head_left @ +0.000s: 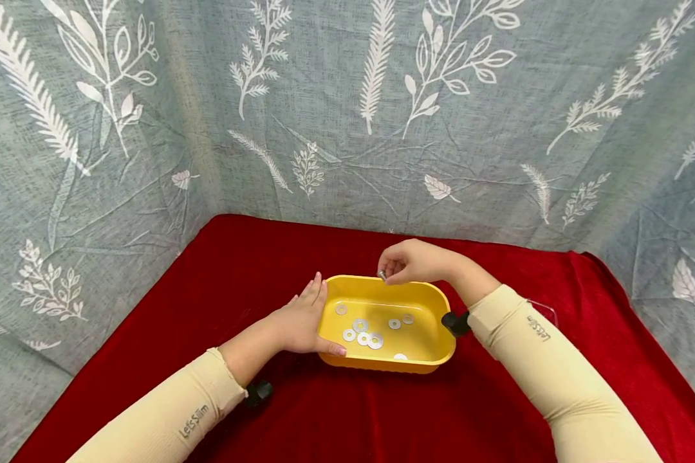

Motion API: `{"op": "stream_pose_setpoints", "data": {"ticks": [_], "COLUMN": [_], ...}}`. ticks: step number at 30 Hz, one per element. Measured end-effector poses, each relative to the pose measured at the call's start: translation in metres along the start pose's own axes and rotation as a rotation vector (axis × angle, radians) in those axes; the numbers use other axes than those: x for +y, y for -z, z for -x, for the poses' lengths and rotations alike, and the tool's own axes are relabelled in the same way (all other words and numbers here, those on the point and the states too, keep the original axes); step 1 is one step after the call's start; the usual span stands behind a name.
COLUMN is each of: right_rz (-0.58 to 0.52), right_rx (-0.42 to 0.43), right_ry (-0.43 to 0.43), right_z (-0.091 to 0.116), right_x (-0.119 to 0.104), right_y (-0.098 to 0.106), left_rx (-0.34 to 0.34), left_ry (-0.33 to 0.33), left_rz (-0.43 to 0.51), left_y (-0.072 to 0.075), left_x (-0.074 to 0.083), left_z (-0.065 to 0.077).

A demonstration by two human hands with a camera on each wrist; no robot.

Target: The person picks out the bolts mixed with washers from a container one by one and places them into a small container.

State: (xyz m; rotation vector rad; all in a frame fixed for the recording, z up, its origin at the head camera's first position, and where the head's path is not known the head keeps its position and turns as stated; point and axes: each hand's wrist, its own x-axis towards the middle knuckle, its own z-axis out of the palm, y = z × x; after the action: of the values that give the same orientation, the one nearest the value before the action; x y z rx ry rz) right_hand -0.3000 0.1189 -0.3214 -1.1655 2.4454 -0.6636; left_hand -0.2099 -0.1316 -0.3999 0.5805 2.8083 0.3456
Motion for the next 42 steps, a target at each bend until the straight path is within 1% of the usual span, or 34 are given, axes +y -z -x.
{"op": "stream_pose_setpoints", "data": {"ticks": [4,8,16,20,25,29,34,38,42], "right_rz": [-0.048,-0.067,-0.121,-0.103,-0.073,-0.086,-0.098,-0.1,-0.132], "right_rx": [0.044,0.085,0.17,0.182,0.187,0.179,0.157,0.149,0.134], "right_ry": [-0.054,-0.1,-0.202,-0.25,-0.285,-0.315,-0.332,-0.342,-0.349], "right_z": [0.026,0.051,0.1,0.12,0.139,0.153,0.168,0.174,0.176], "right_x": [0.009,0.022,0.051,0.065,0.081,0.091,0.099,0.104,0.107], "right_y": [0.014,0.021,0.023,0.022,0.021,0.018,0.014,0.013,0.011], "left_rx": [0.001,-0.001,-0.004,-0.008,-0.002,-0.002,-0.006,0.003,0.001], "left_ry": [-0.001,0.0,-0.003,0.003,0.009,0.008,0.003,0.003,0.005], "left_rz": [-0.002,0.006,0.017,0.026,0.02,0.028,0.03,0.027,0.024], "left_y": [0.0,0.0,0.002,0.005,0.007,0.006,0.004,0.006,0.006], "left_x": [-0.001,-0.001,-0.002,-0.002,-0.004,-0.004,-0.003,-0.002,-0.002], "left_z": [-0.001,-0.001,0.002,0.004,0.004,0.003,0.004,0.004,0.005]}}
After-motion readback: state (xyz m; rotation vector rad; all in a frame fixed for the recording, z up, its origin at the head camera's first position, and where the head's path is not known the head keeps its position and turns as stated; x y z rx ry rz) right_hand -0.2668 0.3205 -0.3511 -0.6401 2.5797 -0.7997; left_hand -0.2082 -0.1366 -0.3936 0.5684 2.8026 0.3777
